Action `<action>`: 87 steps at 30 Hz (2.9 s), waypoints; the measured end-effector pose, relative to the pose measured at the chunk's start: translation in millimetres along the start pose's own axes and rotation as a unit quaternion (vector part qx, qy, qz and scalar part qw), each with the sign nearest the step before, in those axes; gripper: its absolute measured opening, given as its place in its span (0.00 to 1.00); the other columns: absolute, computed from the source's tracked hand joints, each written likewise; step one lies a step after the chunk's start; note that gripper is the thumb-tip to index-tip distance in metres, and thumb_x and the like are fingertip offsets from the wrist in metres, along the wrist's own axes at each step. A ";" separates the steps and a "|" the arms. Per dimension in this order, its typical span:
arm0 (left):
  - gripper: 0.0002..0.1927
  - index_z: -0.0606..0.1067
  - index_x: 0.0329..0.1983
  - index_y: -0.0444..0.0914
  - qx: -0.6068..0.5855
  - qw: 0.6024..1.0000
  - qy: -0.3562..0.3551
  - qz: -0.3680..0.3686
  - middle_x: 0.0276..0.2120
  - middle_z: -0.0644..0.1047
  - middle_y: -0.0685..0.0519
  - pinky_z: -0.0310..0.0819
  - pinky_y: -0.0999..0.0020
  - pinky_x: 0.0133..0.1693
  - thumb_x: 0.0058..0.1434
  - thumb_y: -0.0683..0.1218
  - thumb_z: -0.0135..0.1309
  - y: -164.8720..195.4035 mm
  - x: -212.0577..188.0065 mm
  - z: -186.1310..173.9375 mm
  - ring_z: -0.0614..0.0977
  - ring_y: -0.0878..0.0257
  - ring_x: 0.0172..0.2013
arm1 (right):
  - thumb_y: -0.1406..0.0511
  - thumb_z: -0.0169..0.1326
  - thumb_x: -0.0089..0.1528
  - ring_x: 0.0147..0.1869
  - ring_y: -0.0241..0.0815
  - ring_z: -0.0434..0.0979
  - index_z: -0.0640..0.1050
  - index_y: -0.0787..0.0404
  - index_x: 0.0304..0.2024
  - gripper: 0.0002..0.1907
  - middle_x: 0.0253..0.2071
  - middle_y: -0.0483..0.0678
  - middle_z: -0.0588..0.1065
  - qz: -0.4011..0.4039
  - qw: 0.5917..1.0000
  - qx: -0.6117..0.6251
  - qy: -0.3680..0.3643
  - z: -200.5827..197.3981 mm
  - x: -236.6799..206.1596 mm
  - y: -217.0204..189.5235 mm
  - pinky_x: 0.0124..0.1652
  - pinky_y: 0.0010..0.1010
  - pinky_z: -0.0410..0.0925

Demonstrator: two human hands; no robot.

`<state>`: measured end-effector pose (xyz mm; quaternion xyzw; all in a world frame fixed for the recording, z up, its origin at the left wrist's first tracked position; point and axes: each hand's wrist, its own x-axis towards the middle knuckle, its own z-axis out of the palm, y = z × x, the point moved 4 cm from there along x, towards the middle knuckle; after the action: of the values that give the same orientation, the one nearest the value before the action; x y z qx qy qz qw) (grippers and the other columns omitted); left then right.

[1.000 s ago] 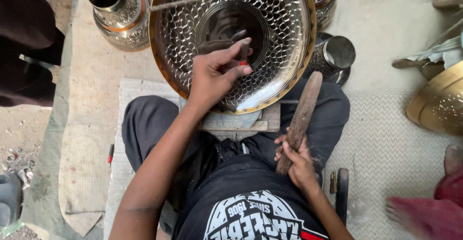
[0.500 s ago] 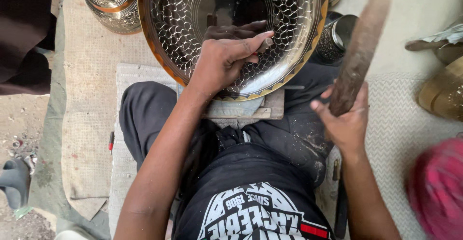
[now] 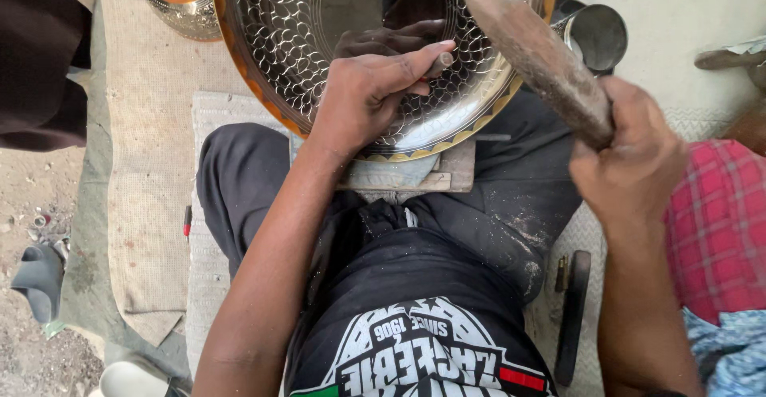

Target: The person sits cross-legged with a large decorated brass tray on their lap and engraves its surface, holding a chisel against the metal and striking it with a wooden mallet. They reposition the tray, rotate it, and continue chasing the pattern across different areas of the surface.

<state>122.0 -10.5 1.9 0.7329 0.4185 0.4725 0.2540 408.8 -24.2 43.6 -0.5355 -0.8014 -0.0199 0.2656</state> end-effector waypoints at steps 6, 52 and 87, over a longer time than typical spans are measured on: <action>0.29 0.74 0.65 0.43 -0.004 0.999 0.031 0.037 0.53 0.83 0.52 0.85 0.73 0.52 0.63 0.29 0.59 2.0 -0.2 0.6 0.88 0.65 0.47 | 0.73 0.61 0.67 0.46 0.41 0.82 0.74 0.58 0.52 0.14 0.43 0.49 0.77 0.018 0.954 0.298 -0.027 -2.9 28.9 -3.2 0.46 0.26 0.74; 0.30 0.76 0.63 0.49 0.065 0.997 -0.016 0.050 0.42 0.83 0.52 0.79 0.62 0.43 0.58 0.38 0.66 -13.3 4.2 0.6 0.87 0.57 0.41 | 0.81 0.63 0.62 0.42 0.35 0.81 0.77 0.64 0.52 0.19 0.39 0.47 0.80 0.101 0.986 0.130 -0.015 34.0 -23.7 -6.3 0.43 0.26 0.72; 0.15 0.78 0.52 0.38 -0.258 0.822 0.487 -0.144 0.39 0.84 0.49 0.83 0.70 0.40 0.63 0.35 0.65 -60.6 -83.7 -152.8 0.85 0.65 0.36 | 0.84 0.58 0.55 0.46 0.37 0.79 0.74 0.67 0.54 0.25 0.44 0.48 0.77 0.354 0.827 0.437 -0.009 63.3 -73.8 55.5 0.47 0.28 0.74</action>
<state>-56.0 -53.9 -19.9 0.2469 0.4517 0.8163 0.2621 452.5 -43.1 -57.7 -0.6109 -0.4843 0.4322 0.4533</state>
